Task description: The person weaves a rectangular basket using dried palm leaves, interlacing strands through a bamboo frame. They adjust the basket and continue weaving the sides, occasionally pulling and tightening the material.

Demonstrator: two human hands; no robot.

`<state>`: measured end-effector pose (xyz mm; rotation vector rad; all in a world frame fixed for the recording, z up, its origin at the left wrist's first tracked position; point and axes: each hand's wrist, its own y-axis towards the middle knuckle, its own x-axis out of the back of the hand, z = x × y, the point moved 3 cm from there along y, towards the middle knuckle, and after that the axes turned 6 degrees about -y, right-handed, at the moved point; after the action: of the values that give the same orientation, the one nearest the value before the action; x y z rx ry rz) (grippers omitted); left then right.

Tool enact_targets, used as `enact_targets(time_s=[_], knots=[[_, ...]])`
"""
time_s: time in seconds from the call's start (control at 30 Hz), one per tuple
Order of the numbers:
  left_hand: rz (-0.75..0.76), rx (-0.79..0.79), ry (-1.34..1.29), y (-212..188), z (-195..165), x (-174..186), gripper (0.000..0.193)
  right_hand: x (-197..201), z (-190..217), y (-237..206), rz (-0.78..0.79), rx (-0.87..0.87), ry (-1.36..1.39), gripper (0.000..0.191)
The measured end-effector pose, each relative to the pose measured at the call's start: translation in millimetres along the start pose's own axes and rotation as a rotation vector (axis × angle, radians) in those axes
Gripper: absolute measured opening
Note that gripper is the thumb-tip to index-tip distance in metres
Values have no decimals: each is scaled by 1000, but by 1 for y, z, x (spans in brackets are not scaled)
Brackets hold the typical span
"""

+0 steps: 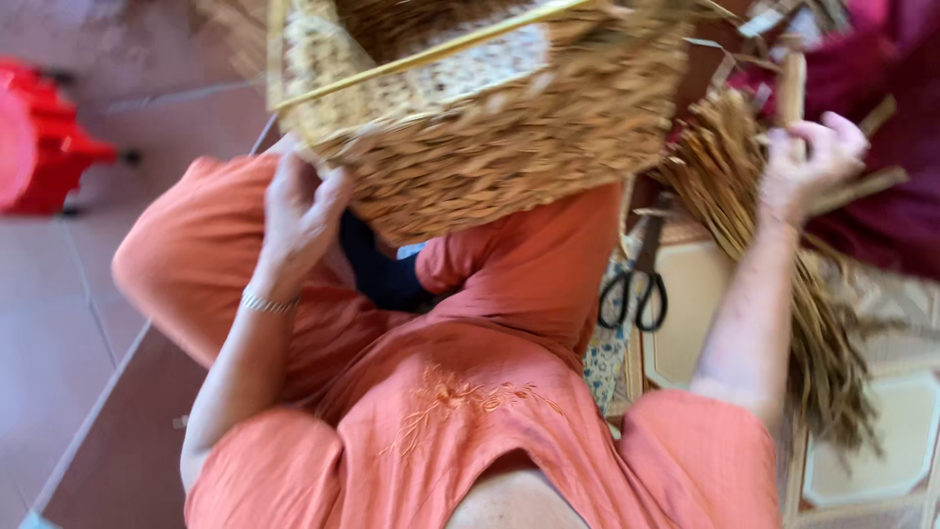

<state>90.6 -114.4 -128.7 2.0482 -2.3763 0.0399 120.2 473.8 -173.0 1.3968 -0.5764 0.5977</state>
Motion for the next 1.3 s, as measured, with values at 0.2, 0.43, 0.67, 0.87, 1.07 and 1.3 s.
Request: enact_targets(time_s=[0.2,0.43,0.67,0.87,1.07,1.3], knots=[[-49,70,143,16,-6,6,44,2,61,76,123,-578,850,19],[-48,86,257,21,-20,6,60,82,153,118,121,-74,472,22],[-389,-571,643,4,-56,-1,67,115,209,152,332,371,237,7],[-117,-799,647,7,-76,-39,42,94,263,171,394,541,243,24],[6,-575,875,37,-66,-59,63,62,287,170,415,562,403,19],[49,-387,963,48,-70,-65,62,59,305,175,420,484,531,15]])
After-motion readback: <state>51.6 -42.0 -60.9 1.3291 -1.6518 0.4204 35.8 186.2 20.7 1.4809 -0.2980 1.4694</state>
